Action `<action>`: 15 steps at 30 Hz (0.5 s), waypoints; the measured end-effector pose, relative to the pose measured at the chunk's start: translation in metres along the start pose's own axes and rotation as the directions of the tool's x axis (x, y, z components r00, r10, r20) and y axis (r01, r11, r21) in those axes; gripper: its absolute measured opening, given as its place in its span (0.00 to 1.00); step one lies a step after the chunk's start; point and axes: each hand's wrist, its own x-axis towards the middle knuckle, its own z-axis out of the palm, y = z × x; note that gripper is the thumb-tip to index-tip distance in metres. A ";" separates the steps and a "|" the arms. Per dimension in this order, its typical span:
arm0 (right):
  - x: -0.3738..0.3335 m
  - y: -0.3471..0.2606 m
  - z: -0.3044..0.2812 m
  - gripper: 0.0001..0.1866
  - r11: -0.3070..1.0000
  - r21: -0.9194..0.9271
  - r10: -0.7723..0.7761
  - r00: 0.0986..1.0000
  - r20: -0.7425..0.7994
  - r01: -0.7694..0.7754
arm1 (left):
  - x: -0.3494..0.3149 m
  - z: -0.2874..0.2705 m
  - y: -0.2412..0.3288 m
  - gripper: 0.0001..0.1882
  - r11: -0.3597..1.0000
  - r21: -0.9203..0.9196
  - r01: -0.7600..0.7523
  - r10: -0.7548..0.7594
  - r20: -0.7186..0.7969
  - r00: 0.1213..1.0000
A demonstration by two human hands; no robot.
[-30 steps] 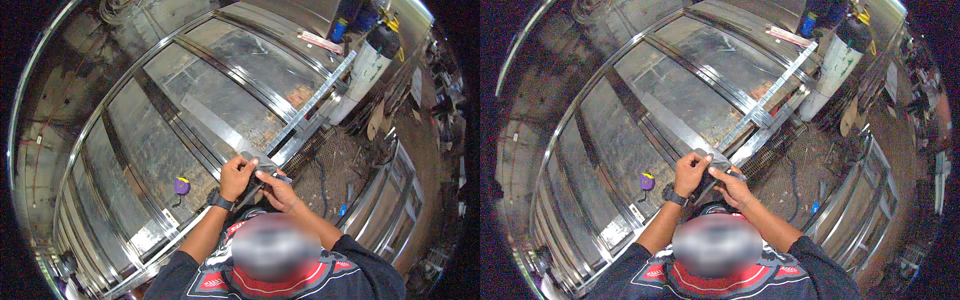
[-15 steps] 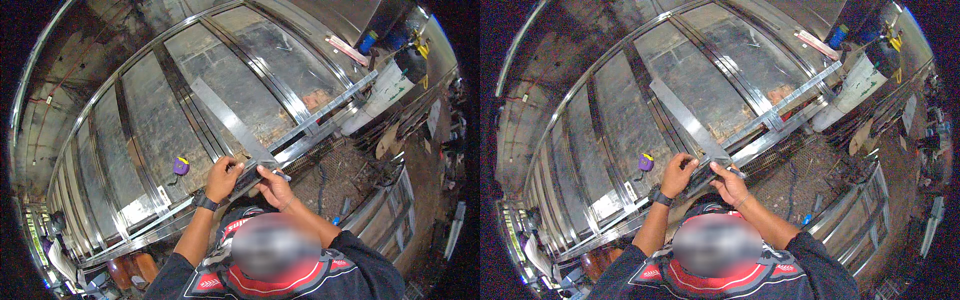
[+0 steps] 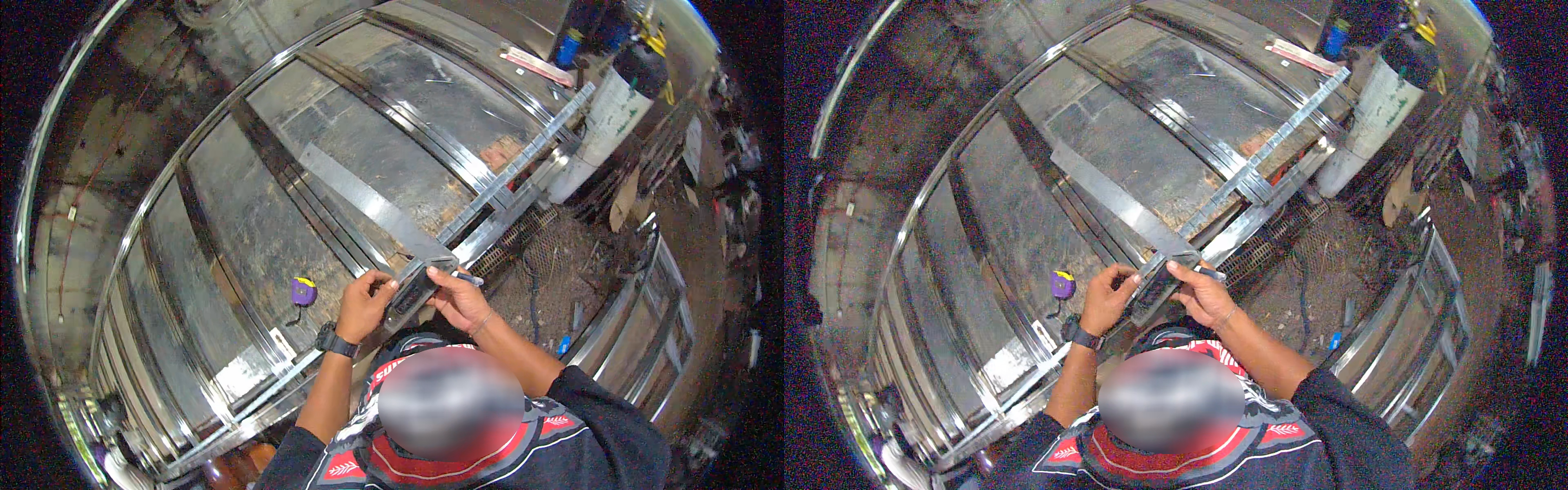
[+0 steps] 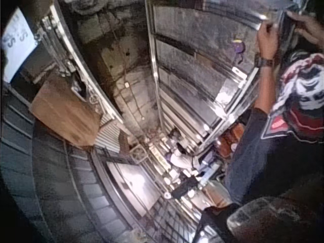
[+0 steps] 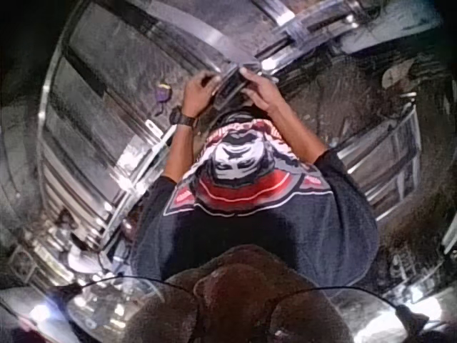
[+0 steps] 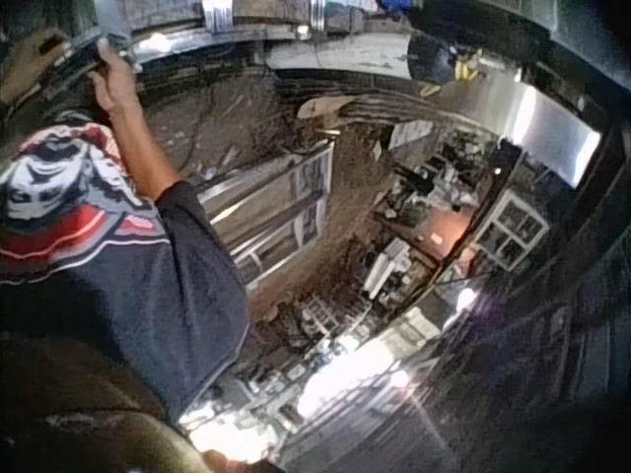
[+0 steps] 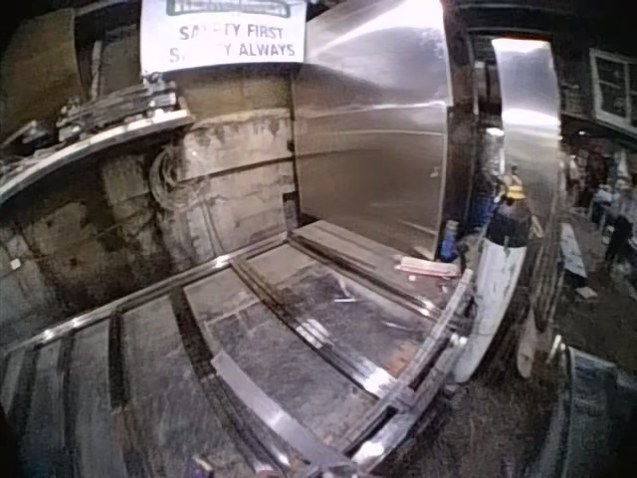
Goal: The person measures a metal frame with a tape measure and marks it with a marker. They then use a try square to draw straight lines along the metal surface. The person repeats the measuring and marking process on different sections of the frame.
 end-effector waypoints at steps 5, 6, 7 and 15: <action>-0.005 0.003 0.002 0.14 0.998 0.009 -0.060 0.997 -0.048 0.061 | -0.004 -0.012 0.001 0.11 0.999 -0.010 0.050 -0.049 0.104 0.993; -0.006 0.004 0.002 0.14 0.998 0.004 -0.064 0.997 -0.041 0.064 | -0.002 -0.014 -0.008 0.11 0.999 -0.030 0.021 -0.018 0.117 0.993; -0.006 0.002 0.002 0.14 0.998 -0.001 -0.066 0.997 -0.034 0.066 | -0.002 -0.015 -0.015 0.11 0.999 -0.036 0.008 -0.003 0.135 0.991; -0.012 0.012 0.000 0.14 0.993 -0.004 -0.122 0.987 -0.106 0.122 | -0.012 -0.024 -0.026 0.12 0.999 -0.037 0.031 -0.022 0.232 0.973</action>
